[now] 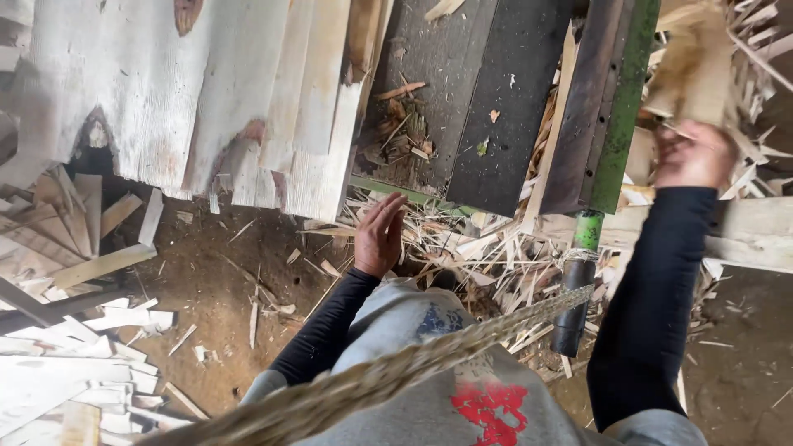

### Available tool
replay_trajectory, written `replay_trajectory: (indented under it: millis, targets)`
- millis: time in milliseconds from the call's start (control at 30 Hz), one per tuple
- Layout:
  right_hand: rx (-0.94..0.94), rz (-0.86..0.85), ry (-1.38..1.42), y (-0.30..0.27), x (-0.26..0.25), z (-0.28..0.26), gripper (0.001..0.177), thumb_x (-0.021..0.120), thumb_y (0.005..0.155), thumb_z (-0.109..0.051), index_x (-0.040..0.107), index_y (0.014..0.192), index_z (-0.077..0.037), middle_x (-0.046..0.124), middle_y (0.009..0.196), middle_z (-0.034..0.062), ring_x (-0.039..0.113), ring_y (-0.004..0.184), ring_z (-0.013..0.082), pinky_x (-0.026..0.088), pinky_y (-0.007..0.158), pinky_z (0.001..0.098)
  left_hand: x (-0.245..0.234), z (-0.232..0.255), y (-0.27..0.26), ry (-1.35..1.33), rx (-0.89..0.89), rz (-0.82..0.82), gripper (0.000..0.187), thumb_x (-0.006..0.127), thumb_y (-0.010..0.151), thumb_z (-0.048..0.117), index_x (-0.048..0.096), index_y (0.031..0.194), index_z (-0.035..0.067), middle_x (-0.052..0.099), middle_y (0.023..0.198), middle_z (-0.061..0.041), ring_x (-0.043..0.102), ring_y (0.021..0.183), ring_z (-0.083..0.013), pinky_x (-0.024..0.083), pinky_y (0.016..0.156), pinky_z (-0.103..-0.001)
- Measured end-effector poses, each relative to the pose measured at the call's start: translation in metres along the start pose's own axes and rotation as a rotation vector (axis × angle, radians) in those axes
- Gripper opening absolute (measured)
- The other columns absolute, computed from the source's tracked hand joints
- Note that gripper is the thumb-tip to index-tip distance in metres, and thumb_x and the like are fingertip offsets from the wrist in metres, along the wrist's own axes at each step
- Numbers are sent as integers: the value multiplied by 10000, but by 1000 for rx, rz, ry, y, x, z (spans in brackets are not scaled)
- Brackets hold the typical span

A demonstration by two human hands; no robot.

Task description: Operate a vertical blade cutter to slice and trim thin wood veneers or slats.

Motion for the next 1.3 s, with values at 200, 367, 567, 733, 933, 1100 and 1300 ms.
replay_trajectory:
  millis: [200, 367, 567, 733, 933, 1100, 1300]
  targets:
    - [-186, -141, 49, -92, 71, -68, 89, 650, 1008, 36, 605, 931, 34, 652, 909, 179, 603, 781, 289, 568, 854, 443, 17, 5, 34, -141, 16, -5, 292, 611, 1041, 154, 688, 1316, 91, 728, 1288, -156, 776, 1038, -283, 651, 838, -376]
    - [-390, -223, -40, -202, 165, -74, 132, 607, 1009, 68, 630, 1138, 48, 674, 970, 162, 680, 879, 290, 534, 855, 426, 58, 34, 107, -567, -141, -267, 412, 613, 1044, 257, 606, 1417, 82, 721, 1312, -175, 754, 1110, -254, 625, 938, -373]
    - [-199, -225, 119, -255, 197, -39, 472, 577, 961, 60, 617, 1402, -102, 743, 1192, 101, 721, 938, 235, 588, 913, 450, 110, 114, 240, -1180, -338, -656, 941, 575, 883, 704, 409, 1556, 68, 520, 1523, -199, 636, 1250, -348, 590, 965, -510]
    - [-51, -449, -235, -271, 225, -17, 581, 659, 931, -2, 491, 1488, -12, 703, 1130, 173, 725, 869, 221, 641, 800, 408, 121, 151, 318, -1301, -492, -743, 1091, 570, 758, 773, 206, 1590, 168, 367, 1582, -94, 622, 1164, -332, 561, 911, -530]
    - [340, -595, -638, -262, 216, 13, 561, 716, 904, -110, 488, 1392, 47, 701, 1111, 182, 739, 853, 222, 660, 750, 369, 261, -19, 345, -1434, -692, -399, 709, 708, 983, -14, 276, 1534, -126, 530, 1379, -322, 669, 1060, -363, 635, 795, -507]
    - [129, -526, -1104, -269, 200, -5, 538, 648, 951, -234, 524, 1414, 11, 787, 1042, 183, 797, 851, 208, 682, 745, 325, 244, -45, 287, -1464, -893, -301, 874, 644, 852, -133, 259, 1591, 127, 605, 1270, -187, 749, 888, -338, 660, 670, -439]
    - [-399, -62, -947, -300, 130, -19, 515, 654, 1060, -281, 565, 1456, 36, 708, 1325, 165, 714, 1183, 218, 587, 1013, 354, 221, -54, 186, -798, -709, -374, 982, 737, 788, -61, 238, 1602, 166, 692, 1211, -182, 725, 810, -267, 606, 532, -418]
Point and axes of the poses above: each hand's wrist, its own y-axis towards the middle knuckle, its own x-axis out of the palm, z = x × y, the point moved 4 cm from there along y, towards the middle knuckle
